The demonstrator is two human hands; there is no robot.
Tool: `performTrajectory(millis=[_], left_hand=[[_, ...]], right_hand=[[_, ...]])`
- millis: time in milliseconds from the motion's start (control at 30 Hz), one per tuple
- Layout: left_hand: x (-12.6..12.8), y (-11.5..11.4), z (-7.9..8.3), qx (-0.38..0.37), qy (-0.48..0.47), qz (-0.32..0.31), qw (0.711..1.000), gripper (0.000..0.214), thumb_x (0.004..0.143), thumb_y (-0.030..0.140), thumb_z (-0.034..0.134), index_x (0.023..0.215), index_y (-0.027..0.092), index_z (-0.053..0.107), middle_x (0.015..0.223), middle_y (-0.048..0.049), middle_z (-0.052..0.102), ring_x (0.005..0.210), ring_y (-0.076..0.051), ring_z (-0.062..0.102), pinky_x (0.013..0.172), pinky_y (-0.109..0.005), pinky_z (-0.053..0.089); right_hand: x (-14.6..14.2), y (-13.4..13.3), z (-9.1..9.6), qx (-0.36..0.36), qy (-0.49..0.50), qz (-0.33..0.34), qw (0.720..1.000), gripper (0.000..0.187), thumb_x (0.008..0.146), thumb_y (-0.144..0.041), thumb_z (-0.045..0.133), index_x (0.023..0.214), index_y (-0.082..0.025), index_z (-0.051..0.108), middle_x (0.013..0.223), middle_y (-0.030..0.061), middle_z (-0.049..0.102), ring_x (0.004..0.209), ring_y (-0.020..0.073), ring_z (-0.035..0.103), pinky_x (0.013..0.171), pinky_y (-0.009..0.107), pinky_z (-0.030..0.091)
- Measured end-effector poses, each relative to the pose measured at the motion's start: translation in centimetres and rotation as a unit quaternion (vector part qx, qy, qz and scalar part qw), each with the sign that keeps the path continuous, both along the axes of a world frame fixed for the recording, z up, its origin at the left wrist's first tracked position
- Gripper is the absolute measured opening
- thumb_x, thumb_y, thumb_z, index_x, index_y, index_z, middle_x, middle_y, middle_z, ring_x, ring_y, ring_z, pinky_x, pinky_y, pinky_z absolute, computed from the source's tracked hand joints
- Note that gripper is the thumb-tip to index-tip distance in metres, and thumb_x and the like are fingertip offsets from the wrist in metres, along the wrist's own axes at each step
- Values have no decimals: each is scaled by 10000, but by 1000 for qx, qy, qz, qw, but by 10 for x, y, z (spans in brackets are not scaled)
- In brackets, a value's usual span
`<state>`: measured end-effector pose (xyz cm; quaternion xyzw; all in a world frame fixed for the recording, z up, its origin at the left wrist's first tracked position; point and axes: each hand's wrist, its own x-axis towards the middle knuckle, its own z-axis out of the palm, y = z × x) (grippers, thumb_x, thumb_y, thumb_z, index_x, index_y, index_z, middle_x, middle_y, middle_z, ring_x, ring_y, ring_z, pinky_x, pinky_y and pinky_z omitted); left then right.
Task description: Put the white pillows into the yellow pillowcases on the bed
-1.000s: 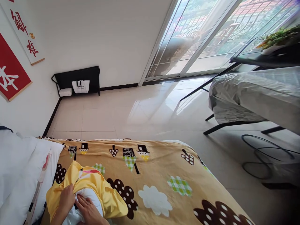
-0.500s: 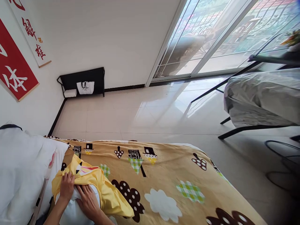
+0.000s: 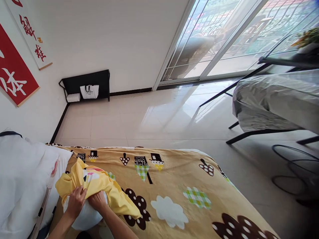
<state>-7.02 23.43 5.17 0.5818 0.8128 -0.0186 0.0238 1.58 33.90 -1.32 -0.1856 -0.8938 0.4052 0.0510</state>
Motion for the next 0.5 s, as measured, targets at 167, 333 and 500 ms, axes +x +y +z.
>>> performTrajectory(millis=[167,333,500], left_hand=[[12,4,3,54,-1,-53,997,465,844,65,486,1260,249,583,1204,-81,614,1054,-242,576,891,-359,489],[15,8,-10,130,18,96,987,415,816,54,458,1150,209,650,1032,-77,646,997,-237,578,904,-380,464],[50,16,-22,117,-69,85,987,471,764,29,416,1113,232,658,1014,-72,649,1002,-231,571,898,-357,459]], right_hand=[[9,11,-16,-12,-15,-4,1000,527,857,-134,412,1352,-274,527,1128,82,697,1178,312,558,1006,475,428],[66,-4,-16,18,-13,54,998,503,899,-350,429,1382,-226,498,1280,131,609,1195,341,539,1041,516,396],[62,-25,-18,61,9,68,996,611,827,-397,585,1396,-207,470,1327,157,562,1198,359,522,987,509,443]])
